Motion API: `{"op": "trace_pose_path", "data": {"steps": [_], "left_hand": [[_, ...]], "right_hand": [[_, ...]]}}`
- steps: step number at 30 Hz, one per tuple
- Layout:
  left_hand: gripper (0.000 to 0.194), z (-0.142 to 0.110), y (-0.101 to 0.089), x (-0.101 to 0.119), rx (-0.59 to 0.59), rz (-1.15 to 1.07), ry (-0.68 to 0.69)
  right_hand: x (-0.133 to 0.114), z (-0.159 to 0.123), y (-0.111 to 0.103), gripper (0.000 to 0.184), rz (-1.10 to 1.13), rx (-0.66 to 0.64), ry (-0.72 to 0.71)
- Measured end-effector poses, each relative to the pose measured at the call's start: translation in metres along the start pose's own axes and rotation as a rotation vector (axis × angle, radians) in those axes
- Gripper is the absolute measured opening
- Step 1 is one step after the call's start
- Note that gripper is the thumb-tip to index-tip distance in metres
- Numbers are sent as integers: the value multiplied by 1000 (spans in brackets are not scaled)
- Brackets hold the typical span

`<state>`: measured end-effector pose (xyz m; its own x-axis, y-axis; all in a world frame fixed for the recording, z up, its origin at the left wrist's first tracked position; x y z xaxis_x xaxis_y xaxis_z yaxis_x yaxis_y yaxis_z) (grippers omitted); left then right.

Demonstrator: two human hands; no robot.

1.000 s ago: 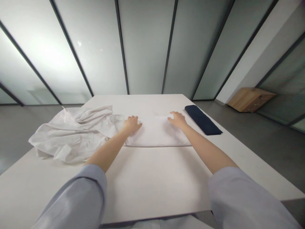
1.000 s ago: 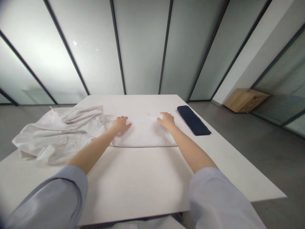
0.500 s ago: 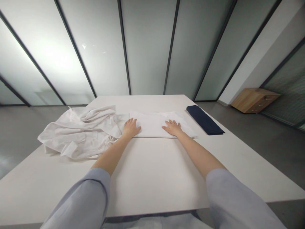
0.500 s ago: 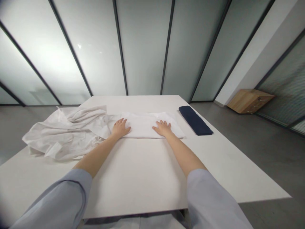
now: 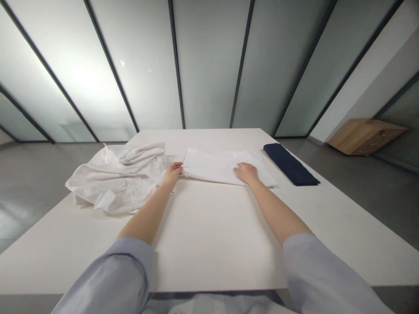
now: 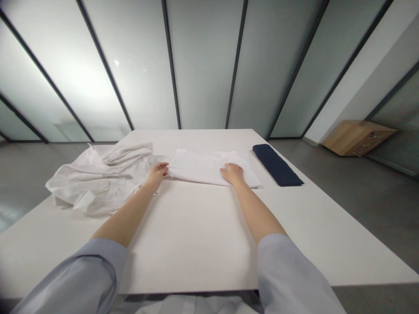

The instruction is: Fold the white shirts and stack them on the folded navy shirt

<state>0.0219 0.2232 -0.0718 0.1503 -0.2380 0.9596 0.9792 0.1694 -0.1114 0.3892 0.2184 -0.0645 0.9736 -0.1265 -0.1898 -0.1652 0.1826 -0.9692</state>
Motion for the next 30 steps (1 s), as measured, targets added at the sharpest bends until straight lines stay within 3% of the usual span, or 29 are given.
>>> {"op": "trace_pose_path", "data": {"steps": [4, 7, 11, 14, 18, 20, 24, 28, 30], "left_hand": [[52, -8, 15, 14, -138, -34, 45], [69, -19, 30, 21, -276, 238, 105], [77, -25, 42, 29, -335, 484, 213], [75, -16, 36, 35, -249, 398, 240], [65, -3, 5, 37, 6, 260, 203], [57, -3, -3, 36, 66, 283, 191], [39, -7, 2, 15, 15, 343, 21], [33, -7, 7, 4, -39, 97, -101], [34, -6, -1, 8, -5, 94, -118]], "right_hand": [[5, -1, -6, 44, 17, 26, 26], [6, -3, -6, 43, 24, 27, 26], [8, -4, -5, 42, 36, 25, 35], [10, -3, -6, 42, 56, 31, 41], [14, -2, -7, 42, 81, 37, 61], [15, -2, -7, 42, 86, 35, 71], [15, -2, -7, 42, 87, 42, 76], [18, -3, -9, 42, 86, 57, 78], [18, -4, -13, 42, 82, 63, 83]]}}
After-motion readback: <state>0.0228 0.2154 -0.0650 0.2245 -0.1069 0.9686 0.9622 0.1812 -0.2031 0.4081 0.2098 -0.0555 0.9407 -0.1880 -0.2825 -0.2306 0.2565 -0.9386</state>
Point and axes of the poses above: each hand's wrist, its own z-axis towards the middle knuckle, its own y-axis out of the palm, x = y × z, the point moved 10 cm from there along z, towards the middle knuckle, and after that the axes turned 7 degrees about y, right-handed, at the moved point
